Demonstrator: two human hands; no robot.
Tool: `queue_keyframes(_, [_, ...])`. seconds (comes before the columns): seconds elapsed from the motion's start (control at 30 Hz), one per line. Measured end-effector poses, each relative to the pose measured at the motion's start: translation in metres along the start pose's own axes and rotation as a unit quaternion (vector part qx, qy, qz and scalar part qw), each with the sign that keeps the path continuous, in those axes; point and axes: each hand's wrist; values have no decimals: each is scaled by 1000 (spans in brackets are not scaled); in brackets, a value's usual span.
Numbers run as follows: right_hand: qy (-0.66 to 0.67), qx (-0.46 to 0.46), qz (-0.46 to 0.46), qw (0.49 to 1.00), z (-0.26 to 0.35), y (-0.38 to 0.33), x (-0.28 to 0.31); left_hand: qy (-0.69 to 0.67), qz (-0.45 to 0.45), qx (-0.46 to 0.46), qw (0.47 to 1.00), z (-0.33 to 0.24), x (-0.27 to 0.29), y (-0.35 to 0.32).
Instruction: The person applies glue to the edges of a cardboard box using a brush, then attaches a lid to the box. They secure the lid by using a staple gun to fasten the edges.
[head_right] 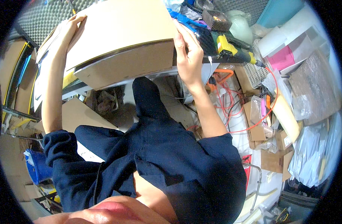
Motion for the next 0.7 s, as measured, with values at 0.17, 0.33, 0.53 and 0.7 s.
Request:
queue_keyframes(0.17, [-6,6,19,1000,-8,-2,-3,56,-31,22,998,5,-10,0])
queue_keyframes(0.33, [-24,15,3,1000,-10,-4,-11,190,-18,-79,979,10,0,-4])
queue_keyframes(0.53, [27,-14,-18,999,-7,-8,-7,-10,54,-140,989,53,8,1])
queue_keyframes(0.7, [116,-89,-42,988,10,-15,0,-69,37,-46,996,54,37,-111])
Point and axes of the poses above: each hand's wrist, its own y-axis towards the middle knuckle, its own x-axis out of the back of the hand, z = x × y, and after that the axes turned 15 degrees about x, right-handed
